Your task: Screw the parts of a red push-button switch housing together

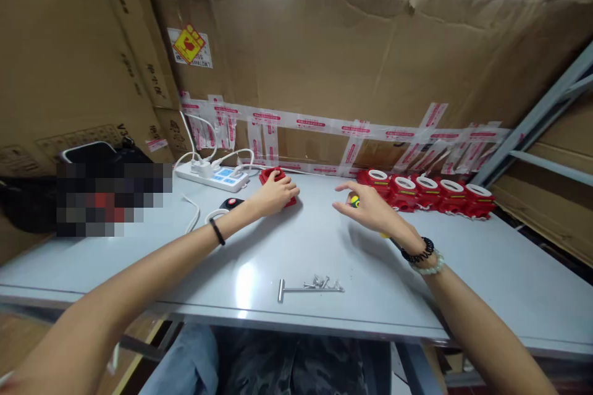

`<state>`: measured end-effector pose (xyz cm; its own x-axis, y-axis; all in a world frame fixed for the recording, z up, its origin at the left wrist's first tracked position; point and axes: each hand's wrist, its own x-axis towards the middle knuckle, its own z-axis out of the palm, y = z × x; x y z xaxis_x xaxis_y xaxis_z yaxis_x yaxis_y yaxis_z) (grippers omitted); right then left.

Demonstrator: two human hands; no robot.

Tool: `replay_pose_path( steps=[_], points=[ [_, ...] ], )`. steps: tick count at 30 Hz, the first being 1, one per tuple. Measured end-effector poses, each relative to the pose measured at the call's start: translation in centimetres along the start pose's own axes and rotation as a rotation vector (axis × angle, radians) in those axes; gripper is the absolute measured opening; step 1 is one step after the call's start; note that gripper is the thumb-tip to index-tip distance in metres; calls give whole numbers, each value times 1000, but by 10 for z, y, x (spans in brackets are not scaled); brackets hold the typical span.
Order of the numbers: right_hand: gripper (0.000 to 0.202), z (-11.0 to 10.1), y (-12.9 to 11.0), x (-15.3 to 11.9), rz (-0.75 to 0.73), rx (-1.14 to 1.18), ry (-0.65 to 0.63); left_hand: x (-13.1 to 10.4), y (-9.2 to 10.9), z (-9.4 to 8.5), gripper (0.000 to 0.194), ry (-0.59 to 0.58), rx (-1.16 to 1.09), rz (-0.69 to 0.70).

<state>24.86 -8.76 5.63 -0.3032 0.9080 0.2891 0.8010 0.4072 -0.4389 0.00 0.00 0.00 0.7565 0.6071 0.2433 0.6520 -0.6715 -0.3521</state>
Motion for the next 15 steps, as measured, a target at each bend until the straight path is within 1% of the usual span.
replay_pose_path(
  steps=[4,8,10,12,15],
  points=[
    [38,2,1,1,-22,-6,-6,-21,-25,-3,31,14,-6,71],
    [37,1,1,2,-18,-13,6,-29,-40,3,28,52,0,46],
    [37,-2,3,2,4,-31,22,-29,-42,7,27,73,4,19],
    [36,-7,8,3,50,-104,66,-28,-40,9,27,88,3,2],
    [41,-14,25,7,201,-322,187,-23,-29,4,27,106,-4,-11]
  ],
)
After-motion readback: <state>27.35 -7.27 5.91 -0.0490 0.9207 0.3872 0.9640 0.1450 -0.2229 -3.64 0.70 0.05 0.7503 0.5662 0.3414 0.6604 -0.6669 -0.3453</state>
